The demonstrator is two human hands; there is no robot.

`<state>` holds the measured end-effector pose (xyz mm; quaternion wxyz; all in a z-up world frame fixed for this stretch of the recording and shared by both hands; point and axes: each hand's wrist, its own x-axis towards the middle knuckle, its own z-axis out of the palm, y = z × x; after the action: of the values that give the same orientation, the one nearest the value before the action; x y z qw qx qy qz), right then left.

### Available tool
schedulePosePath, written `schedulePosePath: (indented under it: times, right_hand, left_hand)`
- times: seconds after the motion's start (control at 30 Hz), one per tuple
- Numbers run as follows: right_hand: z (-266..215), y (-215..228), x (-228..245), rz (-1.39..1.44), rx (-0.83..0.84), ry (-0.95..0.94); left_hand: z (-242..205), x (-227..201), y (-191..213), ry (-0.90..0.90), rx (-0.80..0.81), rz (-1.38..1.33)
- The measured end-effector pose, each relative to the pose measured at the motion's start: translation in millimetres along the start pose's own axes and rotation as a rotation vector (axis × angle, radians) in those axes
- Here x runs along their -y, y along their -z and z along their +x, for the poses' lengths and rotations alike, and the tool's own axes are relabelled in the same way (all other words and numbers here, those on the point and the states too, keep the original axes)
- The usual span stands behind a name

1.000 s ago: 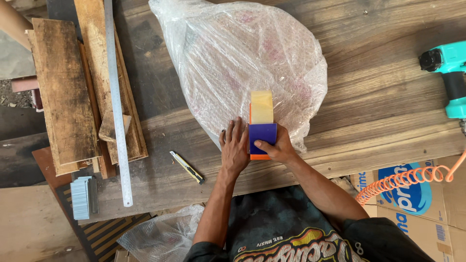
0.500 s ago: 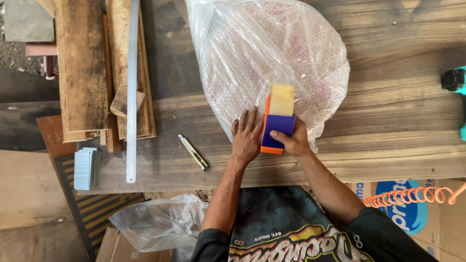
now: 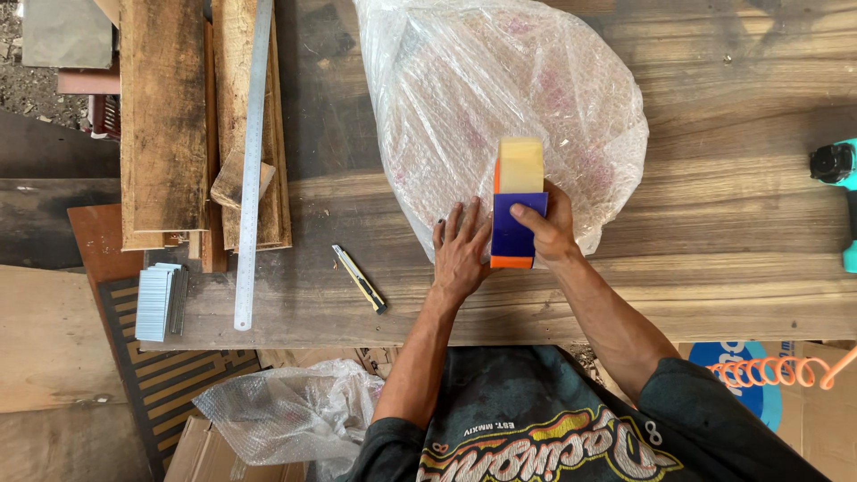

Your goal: The person wraps a large object covered in bubble wrap with clear packing tape using a handheld tape dispenser. They repeatedly apply tape along the edges and seams of the bubble wrap to secure it, smoothing each strip with their hands.

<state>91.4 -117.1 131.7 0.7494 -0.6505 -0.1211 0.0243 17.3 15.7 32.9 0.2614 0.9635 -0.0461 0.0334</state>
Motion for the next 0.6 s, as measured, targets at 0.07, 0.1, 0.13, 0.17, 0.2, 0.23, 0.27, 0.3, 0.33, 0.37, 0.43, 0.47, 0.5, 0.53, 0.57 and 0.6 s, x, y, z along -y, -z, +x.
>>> schedulePosePath:
  times: [0.07, 0.1, 0.13, 0.17, 0.2, 0.23, 0.27, 0.3, 0.33, 0.37, 0.43, 0.47, 0.5, 0.53, 0.57, 0.6]
  right_hand:
    - [10, -4, 9, 0.018, -0.035, 0.01]
    - [14, -6, 14, 0.035, -0.07, 0.017]
    - [21, -4, 17, 0.034, -0.07, 0.015]
    - [28, -2, 20, 0.016, -0.053, 0.04]
    - [36, -1, 23, -0.002, -0.036, 0.064]
    - [43, -1, 23, 0.0, -0.035, 0.067]
    - [50, -1, 23, -0.016, -0.029, 0.07]
    - [56, 0, 23, -0.033, -0.024, 0.072]
    - [60, -1, 25, -0.033, -0.024, 0.073]
    - [64, -2, 28, -0.011, -0.044, 0.055]
    - [77, -2, 33, 0.011, -0.062, 0.036]
    - [85, -1, 35, -0.004, -0.068, 0.05]
    - [93, 0, 36, -0.02, -0.071, 0.061]
    - [101, 1, 34, -0.02, -0.068, 0.057]
    - [109, 3, 32, -0.025, -0.057, 0.079]
    - [118, 5, 30, -0.03, -0.046, 0.101]
  left_hand:
    - [0, 0, 2, -0.001, 0.003, -0.017]
    - [-1, -1, 2, -0.001, 0.007, -0.036]
    - [-2, -1, 1, 0.0, 0.009, -0.037]
    - [-1, -1, 0, 0.002, -0.013, -0.033]
    - [-1, 0, 0, 0.003, -0.035, -0.03]
    - [0, 0, -1, 0.003, -0.038, -0.027]
    - [0, -1, -1, 0.003, -0.053, -0.031]
    - [1, -1, -2, 0.003, -0.067, -0.035]
    - [0, -2, -3, 0.002, -0.068, -0.035]
    - [0, -2, -3, 0.007, -0.077, -0.046]
    - [2, -2, -4, 0.014, -0.086, -0.057]
    - [3, -1, -4, 0.014, -0.092, -0.053]
    - [3, -1, -5, 0.017, -0.098, -0.049]
    - [3, -2, -2, 0.022, -0.098, -0.05]
    - [4, -4, 1, 0.039, -0.08, -0.08]
    - [5, -6, 4, 0.056, -0.063, -0.109]
